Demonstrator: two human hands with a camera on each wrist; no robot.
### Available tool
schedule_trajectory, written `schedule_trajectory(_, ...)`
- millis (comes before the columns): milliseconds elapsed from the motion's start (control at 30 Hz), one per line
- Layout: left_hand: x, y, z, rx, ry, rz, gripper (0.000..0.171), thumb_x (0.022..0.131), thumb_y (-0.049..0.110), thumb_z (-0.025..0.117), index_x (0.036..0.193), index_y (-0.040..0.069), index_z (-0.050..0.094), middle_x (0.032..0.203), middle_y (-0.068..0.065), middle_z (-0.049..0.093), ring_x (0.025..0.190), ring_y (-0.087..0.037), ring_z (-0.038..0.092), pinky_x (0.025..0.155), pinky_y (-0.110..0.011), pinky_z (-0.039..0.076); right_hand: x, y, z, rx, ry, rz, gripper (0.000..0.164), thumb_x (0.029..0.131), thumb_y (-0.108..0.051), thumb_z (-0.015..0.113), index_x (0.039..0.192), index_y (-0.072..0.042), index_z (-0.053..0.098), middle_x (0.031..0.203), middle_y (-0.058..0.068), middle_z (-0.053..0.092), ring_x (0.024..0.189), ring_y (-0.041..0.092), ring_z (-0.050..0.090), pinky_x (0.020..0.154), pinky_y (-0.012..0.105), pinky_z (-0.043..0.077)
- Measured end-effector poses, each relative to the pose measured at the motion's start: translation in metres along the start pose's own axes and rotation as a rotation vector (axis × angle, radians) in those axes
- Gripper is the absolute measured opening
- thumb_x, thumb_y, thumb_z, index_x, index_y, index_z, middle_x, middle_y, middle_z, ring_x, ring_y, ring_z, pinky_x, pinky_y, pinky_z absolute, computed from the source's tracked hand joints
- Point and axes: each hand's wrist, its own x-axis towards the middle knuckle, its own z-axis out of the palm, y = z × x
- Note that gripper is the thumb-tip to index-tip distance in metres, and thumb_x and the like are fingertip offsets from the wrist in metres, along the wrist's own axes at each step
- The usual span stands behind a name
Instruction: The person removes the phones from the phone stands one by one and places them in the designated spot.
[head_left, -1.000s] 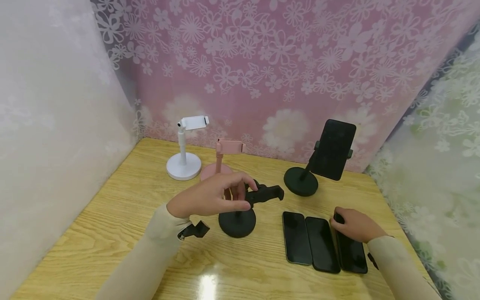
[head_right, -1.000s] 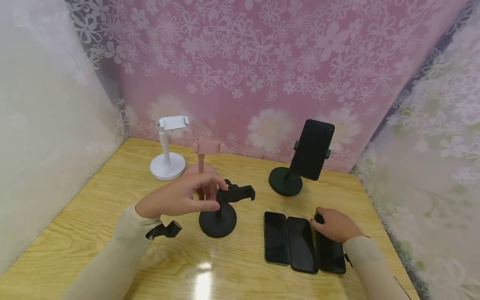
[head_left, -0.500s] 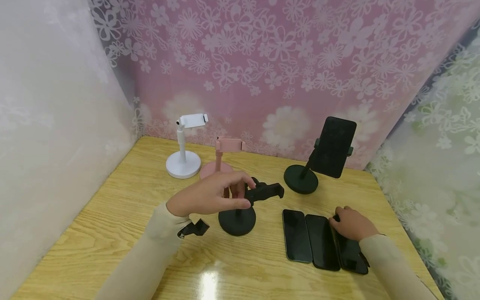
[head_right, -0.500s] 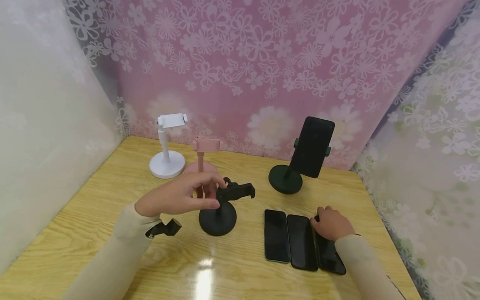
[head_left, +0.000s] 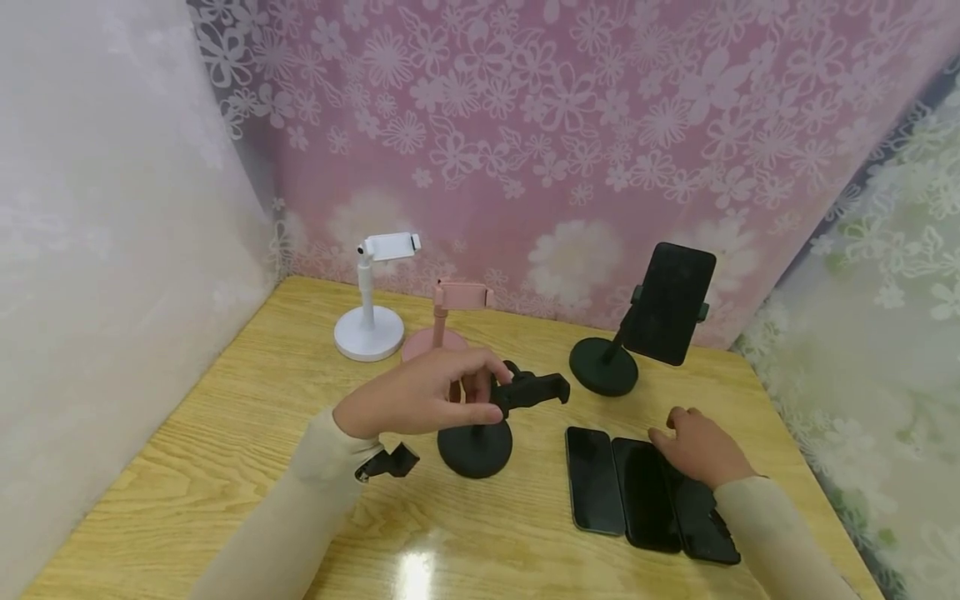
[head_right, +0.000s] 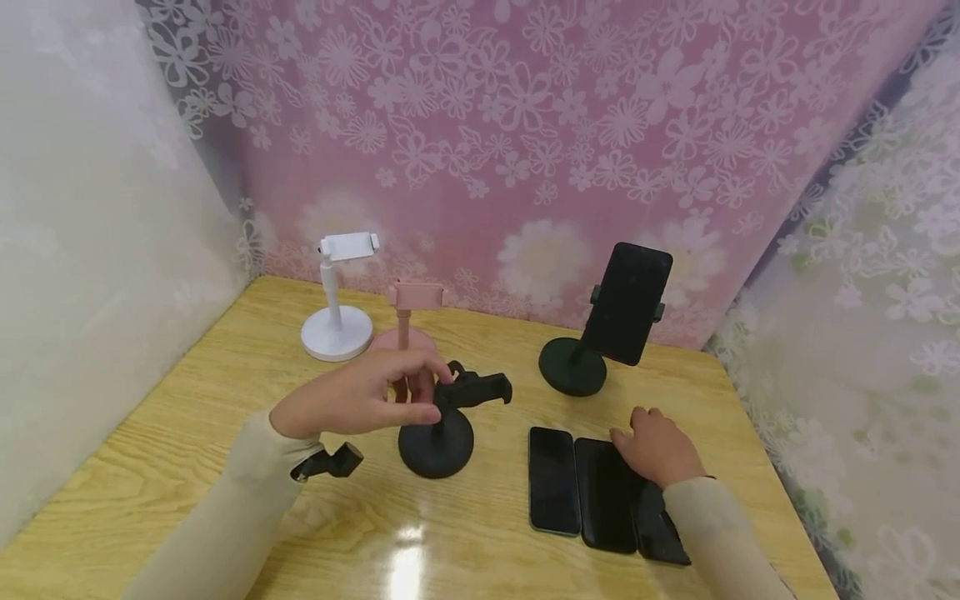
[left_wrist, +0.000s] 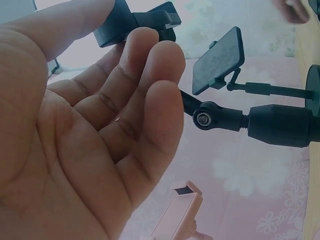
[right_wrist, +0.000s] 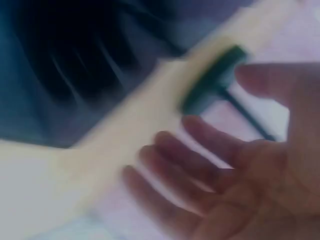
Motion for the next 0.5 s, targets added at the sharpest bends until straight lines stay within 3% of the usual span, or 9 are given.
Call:
schedule_trajectory(133,-0.002,0.0,0.0,-0.003,0.015,-0.005,0.036,0.099,0.031,0.074,0.129,0.015,0.061,0.086,0.011,0.066,0.079,-0.007,0.064,0.072,-0.029,0.056,-0.005,-0.06,-0.022,0.096,0.267,-0.14,0.022,0.104,-0.025,0.059,0.104,-0.005,0.068,0.095,0.008,0.067,0.078,0.023,0.062,0.073,0.049,0.055)
schedule_trajectory(233,-0.003,0.002,0.001,0.017,0.032,-0.012,0.035,0.097,0.032,0.076,0.124,0.015,0.062,0.086,0.012,0.067,0.077,-0.006,0.064,0.072,-0.028,0.056,-0.014,-0.107,-0.039,0.166,0.508,-0.316,0.009,0.101,-0.014,0.063,0.096,-0.011,0.069,0.086,-0.001,0.065,0.073,0.014,0.06,0.068,0.041,0.054)
schedule_trajectory(333,-0.002,0.004,0.002,0.067,0.045,-0.018,0.029,0.096,0.036,0.076,0.115,0.018,0.065,0.085,0.014,0.066,0.075,-0.004,0.062,0.07,-0.027,0.055,-0.03,-0.147,-0.053,0.137,0.701,-0.534,0.007,0.096,-0.008,0.067,0.091,-0.013,0.069,0.083,-0.005,0.063,0.07,0.008,0.057,0.063,0.034,0.053)
schedule_trajectory(500,-0.001,0.007,0.003,0.129,0.057,-0.031,0.019,0.096,0.037,0.076,0.102,0.023,0.064,0.083,0.015,0.063,0.072,-0.003,0.059,0.067,-0.025,0.053,-0.06,-0.193,-0.071,0.117,0.823,-0.846,0.023,0.102,-0.022,0.057,0.082,-0.017,0.068,0.078,-0.007,0.063,0.064,0.005,0.052,0.053,0.022,0.045)
